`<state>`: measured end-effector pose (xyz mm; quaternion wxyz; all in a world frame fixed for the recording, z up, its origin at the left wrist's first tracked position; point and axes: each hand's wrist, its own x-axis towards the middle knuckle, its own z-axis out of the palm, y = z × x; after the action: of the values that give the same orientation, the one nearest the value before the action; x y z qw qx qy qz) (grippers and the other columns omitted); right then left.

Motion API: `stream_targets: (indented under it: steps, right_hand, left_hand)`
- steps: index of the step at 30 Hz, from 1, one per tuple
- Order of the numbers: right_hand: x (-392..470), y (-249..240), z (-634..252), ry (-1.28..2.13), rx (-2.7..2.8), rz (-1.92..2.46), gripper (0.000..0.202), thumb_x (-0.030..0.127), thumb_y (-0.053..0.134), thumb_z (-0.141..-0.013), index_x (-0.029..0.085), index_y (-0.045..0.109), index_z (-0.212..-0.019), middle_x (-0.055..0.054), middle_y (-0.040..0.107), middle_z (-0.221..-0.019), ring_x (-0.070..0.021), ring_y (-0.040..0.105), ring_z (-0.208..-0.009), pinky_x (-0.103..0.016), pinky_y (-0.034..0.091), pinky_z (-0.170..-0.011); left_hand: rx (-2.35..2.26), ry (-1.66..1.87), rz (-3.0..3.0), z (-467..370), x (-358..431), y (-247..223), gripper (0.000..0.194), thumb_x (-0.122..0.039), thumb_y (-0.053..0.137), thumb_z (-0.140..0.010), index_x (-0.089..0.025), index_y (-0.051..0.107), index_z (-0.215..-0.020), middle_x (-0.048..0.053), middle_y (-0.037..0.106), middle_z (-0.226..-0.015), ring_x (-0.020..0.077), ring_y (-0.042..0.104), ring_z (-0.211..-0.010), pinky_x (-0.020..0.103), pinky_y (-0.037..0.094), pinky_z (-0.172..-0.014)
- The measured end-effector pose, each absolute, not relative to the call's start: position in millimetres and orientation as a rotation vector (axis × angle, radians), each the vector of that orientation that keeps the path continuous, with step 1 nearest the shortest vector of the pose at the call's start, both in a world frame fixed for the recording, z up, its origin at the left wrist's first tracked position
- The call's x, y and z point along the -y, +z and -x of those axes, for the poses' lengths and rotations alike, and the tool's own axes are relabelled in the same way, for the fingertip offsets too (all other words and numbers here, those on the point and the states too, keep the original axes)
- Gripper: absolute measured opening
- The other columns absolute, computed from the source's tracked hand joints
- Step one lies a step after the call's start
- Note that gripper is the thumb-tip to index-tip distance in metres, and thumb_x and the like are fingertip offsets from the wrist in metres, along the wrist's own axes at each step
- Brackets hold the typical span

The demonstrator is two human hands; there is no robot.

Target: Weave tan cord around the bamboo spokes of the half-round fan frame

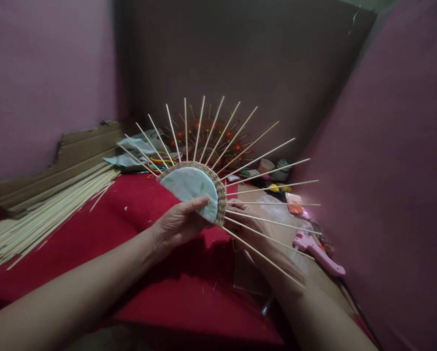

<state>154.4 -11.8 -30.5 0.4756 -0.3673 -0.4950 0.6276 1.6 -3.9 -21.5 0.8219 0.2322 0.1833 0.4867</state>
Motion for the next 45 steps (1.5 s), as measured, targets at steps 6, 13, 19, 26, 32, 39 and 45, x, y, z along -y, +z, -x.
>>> stream_targets:
  steps: [6,13,19,26,32,39,45]
  right_hand:
    - [11,-36,-152,1.547,1.168,0.929,0.023,0.039,0.07,-0.062,0.022,0.054,-0.066,0.008,0.035,-0.046,-0.0077,0.03,-0.043,-0.024,0.019,-0.044]
    - [15,-27,-156,1.542,1.236,0.966,0.024,0.037,0.067,-0.066,0.021,0.05,-0.06,0.007,0.033,-0.047,-0.0074,0.023,-0.044,-0.026,0.015,-0.043]
    - [14,-14,-169,1.563,1.151,0.884,0.027,0.025,0.073,-0.061,0.019,0.047,-0.059,0.008,0.032,-0.052,-0.0055,0.02,-0.045,-0.025,0.013,-0.044]
    - [1,-19,-190,1.564,1.219,0.754,0.026,0.021,0.07,-0.067,0.017,0.045,-0.057,0.006,0.031,-0.057,-0.0051,0.024,-0.047,-0.026,0.013,-0.046]
    - [0,-17,-203,1.559,1.223,0.71,0.022,0.02,0.072,-0.064,0.015,0.051,-0.06,0.006,0.033,-0.057,-0.0051,0.024,-0.049,-0.025,0.013,-0.046]
    - [-7,-23,-203,1.543,1.315,0.749,0.014,0.024,0.07,-0.066,0.015,0.06,-0.062,0.007,0.034,-0.046,-0.0046,0.023,-0.043,-0.025,0.012,-0.044]
    - [2,-22,-194,1.424,1.404,1.005,0.016,0.028,0.072,-0.063,0.016,0.061,-0.062,0.006,0.042,-0.048,-0.0048,0.028,-0.043,-0.024,0.016,-0.043]
  left_hand:
    - [-0.392,1.145,-0.469,-4,5,-15,0.011,-0.007,0.052,-0.079,-0.008,0.061,-0.084,0.008,0.067,-0.076,0.0161,0.063,-0.066,0.028,0.053,-0.065]
    - [-0.412,1.182,-0.496,-1,4,-11,0.013,-0.008,0.049,-0.081,-0.009,0.061,-0.082,0.008,0.067,-0.075,0.0168,0.064,-0.067,0.03,0.054,-0.063]
    - [-0.373,1.238,-0.49,8,-5,-12,0.011,-0.006,0.052,-0.08,-0.011,0.061,-0.084,0.005,0.067,-0.074,0.0147,0.063,-0.063,0.029,0.055,-0.06]
    - [-0.368,1.298,-0.493,14,-13,-9,0.011,-0.003,0.055,-0.076,-0.011,0.06,-0.081,0.005,0.066,-0.074,0.0146,0.062,-0.063,0.027,0.054,-0.06]
    - [-0.384,1.33,-0.496,17,-19,-7,0.017,-0.002,0.055,-0.075,-0.012,0.061,-0.088,0.005,0.065,-0.075,0.014,0.061,-0.063,0.026,0.053,-0.06]
    - [-0.402,1.349,-0.455,19,-19,-5,0.013,-0.002,0.053,-0.077,-0.012,0.06,-0.08,0.003,0.064,-0.071,0.0127,0.06,-0.06,0.026,0.052,-0.058]
    - [-0.369,1.319,-0.506,20,-15,-5,0.009,-0.008,0.055,-0.078,-0.014,0.06,-0.081,0.006,0.067,-0.073,0.0161,0.063,-0.063,0.026,0.052,-0.055]
